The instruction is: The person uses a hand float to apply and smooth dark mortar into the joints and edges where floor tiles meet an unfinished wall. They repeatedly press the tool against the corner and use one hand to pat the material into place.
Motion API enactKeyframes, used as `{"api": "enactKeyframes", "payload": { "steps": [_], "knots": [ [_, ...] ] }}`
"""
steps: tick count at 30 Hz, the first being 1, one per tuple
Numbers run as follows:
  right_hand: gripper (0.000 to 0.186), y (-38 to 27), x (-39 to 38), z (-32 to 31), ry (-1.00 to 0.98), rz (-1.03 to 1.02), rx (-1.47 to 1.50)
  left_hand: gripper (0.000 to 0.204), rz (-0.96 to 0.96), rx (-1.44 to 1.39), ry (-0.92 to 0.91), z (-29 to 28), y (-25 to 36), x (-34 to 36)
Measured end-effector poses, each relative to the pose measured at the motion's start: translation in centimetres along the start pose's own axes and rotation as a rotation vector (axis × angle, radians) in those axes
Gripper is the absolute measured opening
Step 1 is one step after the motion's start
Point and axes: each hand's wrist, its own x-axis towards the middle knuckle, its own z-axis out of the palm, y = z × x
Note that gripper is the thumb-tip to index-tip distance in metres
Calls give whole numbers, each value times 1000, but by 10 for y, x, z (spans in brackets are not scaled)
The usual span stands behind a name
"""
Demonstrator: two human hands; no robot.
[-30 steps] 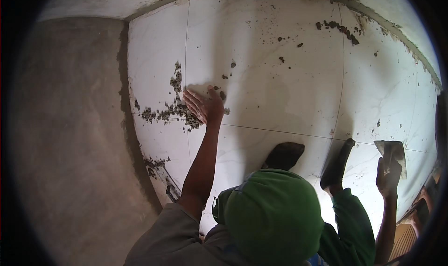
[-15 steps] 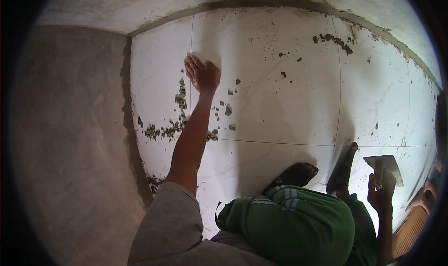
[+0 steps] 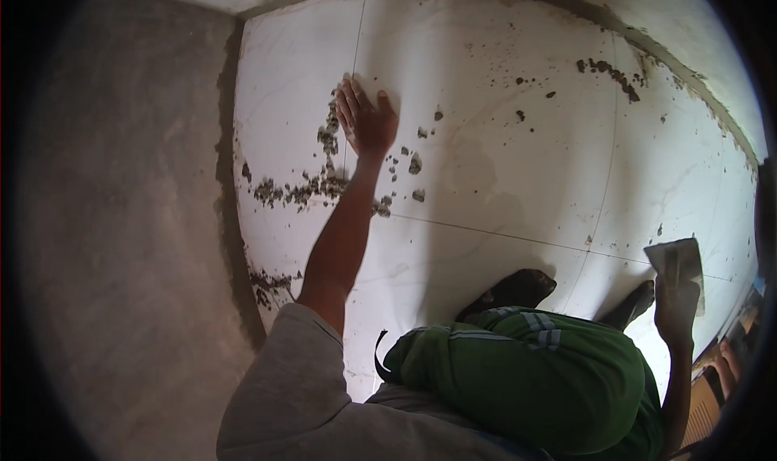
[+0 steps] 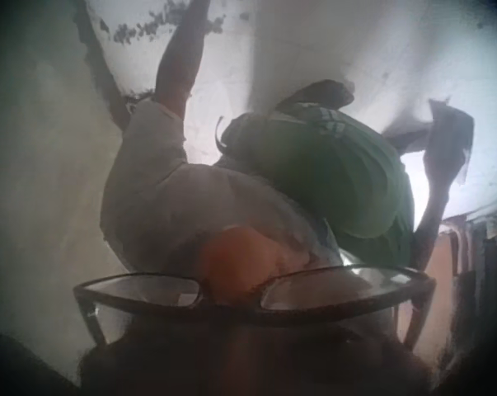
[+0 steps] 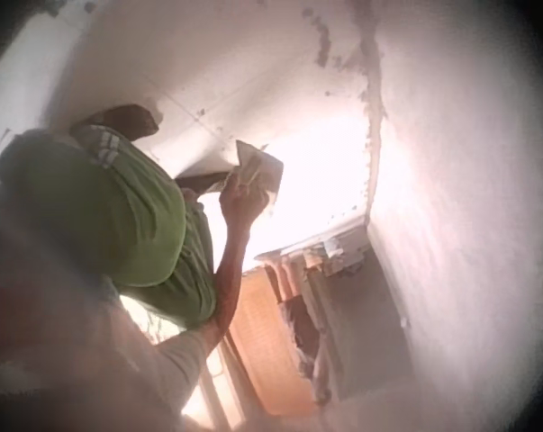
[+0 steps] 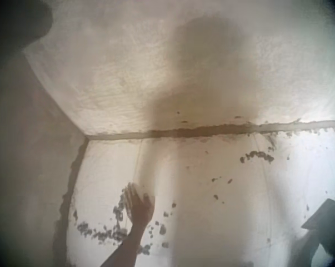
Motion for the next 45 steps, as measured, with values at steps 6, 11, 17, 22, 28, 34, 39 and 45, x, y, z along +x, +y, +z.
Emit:
{"api": "enactKeyframes", "payload": {
  "steps": [6,11,17,22,28,34,39,45],
  "knots": [
    [52,-39,51,-21,-28,-105,364,85,-233,-4,-97,-37,-8,-86],
    [49,-58,73,-22,-269,118,591,92,-338,11,-106,-51,-17,-134],
    [42,-53,90,-8,-236,25,770,95,-507,49,-154,-70,-8,-186],
    [43,-33,99,1,-324,-27,766,92,-576,47,-165,-82,-6,-230],
    [44,7,101,15,-408,16,807,87,-569,49,-135,-75,10,-250],
    [44,30,106,25,-331,-84,775,81,-478,79,-185,-79,43,-271],
    [36,44,114,13,-192,-382,699,73,-388,99,-303,-75,86,-290],
    [42,89,114,20,-255,-383,523,71,-175,194,-95,-53,67,-360]
  ]
}}
